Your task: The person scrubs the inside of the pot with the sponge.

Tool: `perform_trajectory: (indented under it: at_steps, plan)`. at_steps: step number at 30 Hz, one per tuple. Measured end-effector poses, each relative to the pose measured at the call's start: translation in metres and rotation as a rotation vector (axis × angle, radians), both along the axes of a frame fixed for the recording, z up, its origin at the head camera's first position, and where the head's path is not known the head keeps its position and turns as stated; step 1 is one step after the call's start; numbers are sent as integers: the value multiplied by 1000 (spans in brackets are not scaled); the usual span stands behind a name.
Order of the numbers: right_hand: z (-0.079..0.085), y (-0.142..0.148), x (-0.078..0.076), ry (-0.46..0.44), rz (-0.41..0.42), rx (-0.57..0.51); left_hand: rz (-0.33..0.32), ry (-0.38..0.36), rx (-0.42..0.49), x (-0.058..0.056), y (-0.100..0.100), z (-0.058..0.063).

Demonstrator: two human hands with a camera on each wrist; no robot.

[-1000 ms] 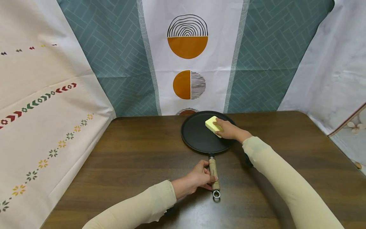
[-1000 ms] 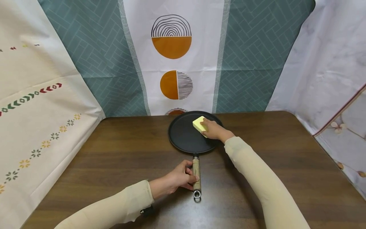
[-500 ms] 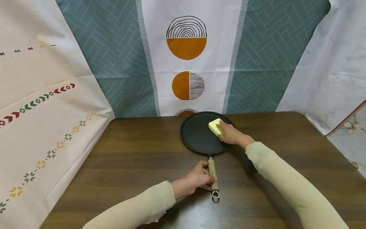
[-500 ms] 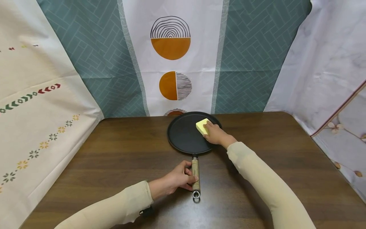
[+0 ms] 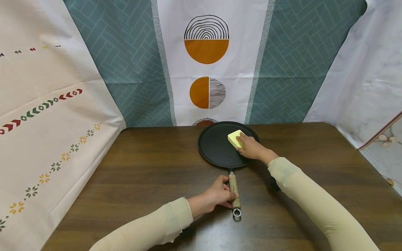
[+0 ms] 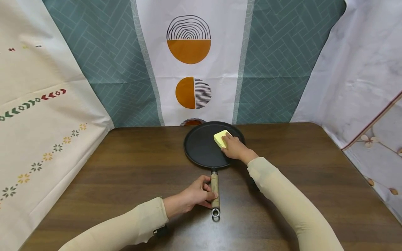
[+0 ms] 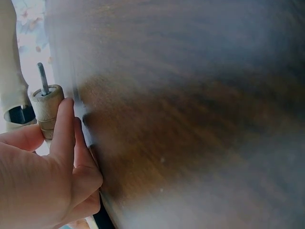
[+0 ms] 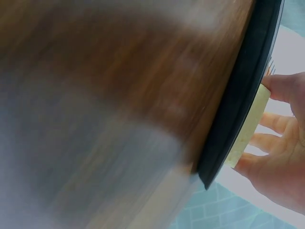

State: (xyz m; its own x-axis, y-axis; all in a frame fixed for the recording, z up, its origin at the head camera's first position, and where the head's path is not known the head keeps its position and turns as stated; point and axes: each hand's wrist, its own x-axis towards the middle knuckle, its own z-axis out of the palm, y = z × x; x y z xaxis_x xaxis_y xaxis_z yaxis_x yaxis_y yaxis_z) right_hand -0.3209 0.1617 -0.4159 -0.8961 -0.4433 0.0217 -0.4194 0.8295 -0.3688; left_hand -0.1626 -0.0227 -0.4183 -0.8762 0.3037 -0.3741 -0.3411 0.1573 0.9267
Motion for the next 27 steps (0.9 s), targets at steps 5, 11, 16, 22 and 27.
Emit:
perform_trajectory:
  at_steps: [5,11,16,22,27]
  plan:
    - [2,-15,-3,-5,15,3,1,-6,4,0,-1,0]
    - [3,-39,-12,-35,30,28,4,-12,0,0,-1,2]
    - [2,-58,-15,-45,71,38,-2,-14,1,1,-1,3]
    - [1,-72,-11,-28,172,22,-8,-18,3,1,-1,3]
    - [2,-74,-6,-31,227,16,-4,-19,5,0,-2,3]
